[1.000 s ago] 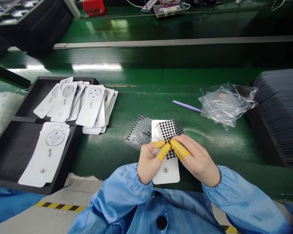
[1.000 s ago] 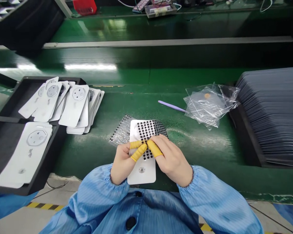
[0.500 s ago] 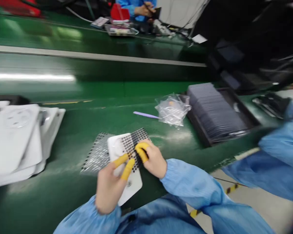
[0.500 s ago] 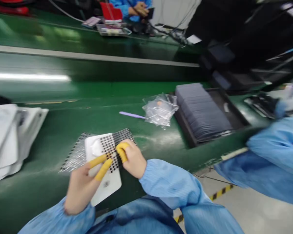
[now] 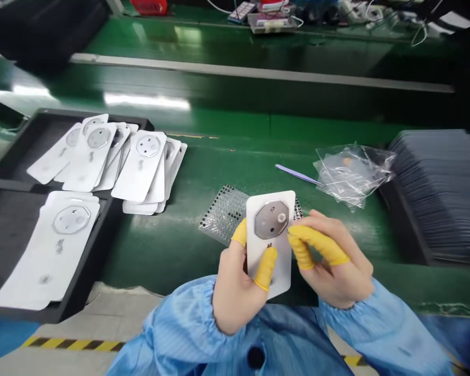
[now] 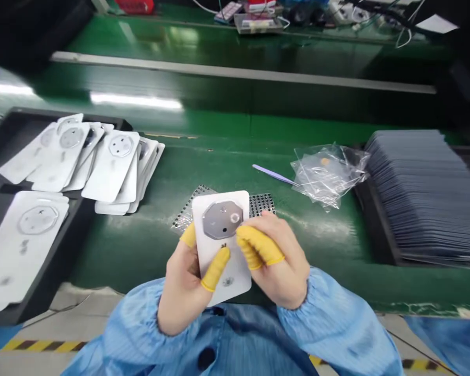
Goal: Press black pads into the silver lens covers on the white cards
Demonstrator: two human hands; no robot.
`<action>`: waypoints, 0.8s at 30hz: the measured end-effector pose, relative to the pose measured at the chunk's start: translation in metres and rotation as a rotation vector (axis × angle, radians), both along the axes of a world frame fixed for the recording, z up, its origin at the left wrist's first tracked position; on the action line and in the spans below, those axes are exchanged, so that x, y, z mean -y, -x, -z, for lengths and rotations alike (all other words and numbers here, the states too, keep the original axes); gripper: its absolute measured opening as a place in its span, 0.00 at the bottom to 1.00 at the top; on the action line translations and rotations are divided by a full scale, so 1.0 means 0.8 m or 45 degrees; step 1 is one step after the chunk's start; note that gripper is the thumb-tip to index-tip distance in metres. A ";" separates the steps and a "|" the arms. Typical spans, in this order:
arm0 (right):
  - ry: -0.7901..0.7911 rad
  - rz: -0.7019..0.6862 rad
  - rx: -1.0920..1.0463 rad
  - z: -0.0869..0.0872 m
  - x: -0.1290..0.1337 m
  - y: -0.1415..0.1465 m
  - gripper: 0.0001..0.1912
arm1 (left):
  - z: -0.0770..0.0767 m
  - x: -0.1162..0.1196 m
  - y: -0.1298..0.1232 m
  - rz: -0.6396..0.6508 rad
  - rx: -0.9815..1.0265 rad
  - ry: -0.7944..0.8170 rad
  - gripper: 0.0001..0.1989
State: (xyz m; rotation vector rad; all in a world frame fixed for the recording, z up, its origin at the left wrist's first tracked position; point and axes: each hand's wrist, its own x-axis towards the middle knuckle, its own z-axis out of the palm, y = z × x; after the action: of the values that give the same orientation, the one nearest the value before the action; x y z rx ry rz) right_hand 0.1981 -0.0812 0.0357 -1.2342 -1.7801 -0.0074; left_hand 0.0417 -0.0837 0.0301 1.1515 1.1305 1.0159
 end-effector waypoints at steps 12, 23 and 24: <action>0.115 -0.141 0.164 -0.005 0.016 -0.002 0.24 | -0.008 0.015 -0.008 0.104 -0.239 -0.048 0.25; 0.004 -0.170 0.217 0.004 0.017 0.004 0.14 | -0.009 0.014 -0.008 0.119 -0.257 -0.039 0.15; 0.003 -0.161 0.220 0.003 0.016 0.004 0.14 | -0.009 0.014 -0.008 0.130 -0.276 -0.056 0.14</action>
State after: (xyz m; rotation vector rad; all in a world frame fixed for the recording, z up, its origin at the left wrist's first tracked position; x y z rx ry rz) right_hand 0.1947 -0.0942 0.0334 -1.1492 -2.0061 -0.0406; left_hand 0.0484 -0.0950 0.0370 1.3660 1.2104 0.8554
